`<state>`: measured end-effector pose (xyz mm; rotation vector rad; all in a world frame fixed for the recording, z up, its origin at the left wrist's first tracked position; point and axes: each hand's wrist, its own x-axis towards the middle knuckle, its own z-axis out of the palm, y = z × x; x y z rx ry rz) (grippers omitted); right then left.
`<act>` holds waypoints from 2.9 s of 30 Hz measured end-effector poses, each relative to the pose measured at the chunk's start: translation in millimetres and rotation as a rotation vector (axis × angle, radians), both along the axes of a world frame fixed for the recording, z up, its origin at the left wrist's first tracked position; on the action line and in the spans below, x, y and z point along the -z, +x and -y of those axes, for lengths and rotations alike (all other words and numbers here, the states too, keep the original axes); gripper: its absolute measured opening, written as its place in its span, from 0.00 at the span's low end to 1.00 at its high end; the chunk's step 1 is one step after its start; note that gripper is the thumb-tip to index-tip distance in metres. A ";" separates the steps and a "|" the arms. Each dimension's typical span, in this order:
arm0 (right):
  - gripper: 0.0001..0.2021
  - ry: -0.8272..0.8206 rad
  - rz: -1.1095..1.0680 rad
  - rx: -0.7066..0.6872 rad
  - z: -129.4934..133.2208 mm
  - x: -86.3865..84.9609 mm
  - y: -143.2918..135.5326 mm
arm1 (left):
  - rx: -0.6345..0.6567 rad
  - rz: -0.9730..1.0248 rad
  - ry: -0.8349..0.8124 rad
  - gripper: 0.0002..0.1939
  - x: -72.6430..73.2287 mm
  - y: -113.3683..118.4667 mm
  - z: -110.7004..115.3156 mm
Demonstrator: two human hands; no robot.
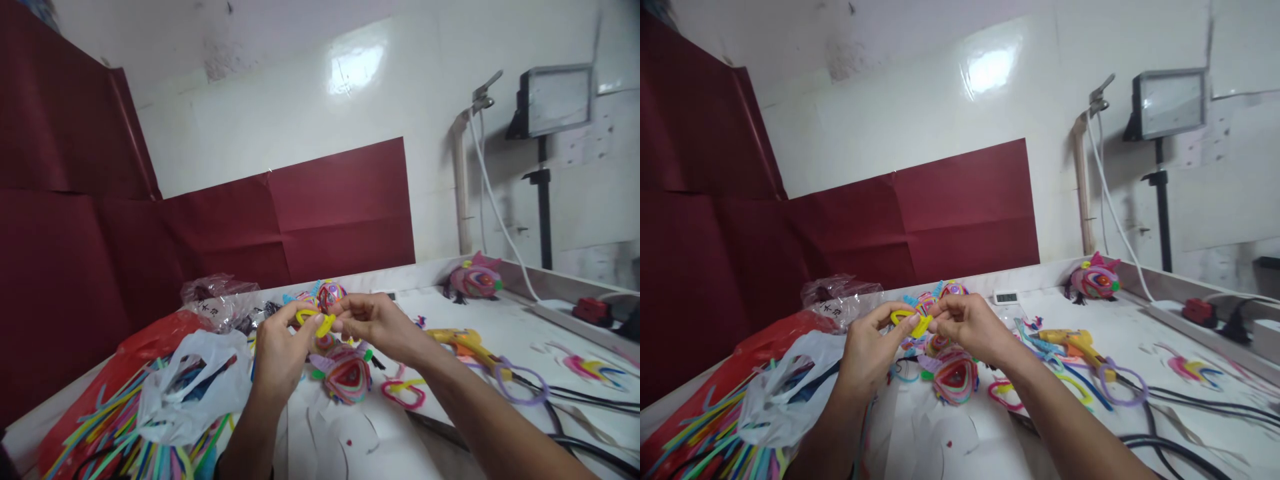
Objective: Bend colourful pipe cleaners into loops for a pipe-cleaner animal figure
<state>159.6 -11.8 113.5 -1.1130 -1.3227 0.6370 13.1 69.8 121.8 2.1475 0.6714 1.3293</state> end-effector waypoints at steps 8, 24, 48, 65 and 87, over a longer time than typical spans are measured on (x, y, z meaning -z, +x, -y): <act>0.14 -0.001 -0.045 -0.019 2.3 -1.5 -0.5 | 0.024 -0.015 -0.016 0.06 0.8 3.4 2.3; 0.14 -0.009 -0.016 -0.012 2.0 -4.1 -2.1 | -0.007 -0.025 0.077 0.05 2.1 5.7 6.4; 0.14 -0.023 -0.008 -0.042 1.5 -1.2 -1.4 | 0.051 -0.031 0.217 0.05 6.0 10.7 7.4; 0.14 0.037 -0.279 0.011 -3.0 1.1 5.3 | 0.120 -0.103 -0.004 0.07 4.8 8.0 3.8; 0.14 0.020 -0.213 -0.092 -3.6 5.9 13.9 | 0.211 -0.100 -0.132 0.10 4.8 6.4 4.2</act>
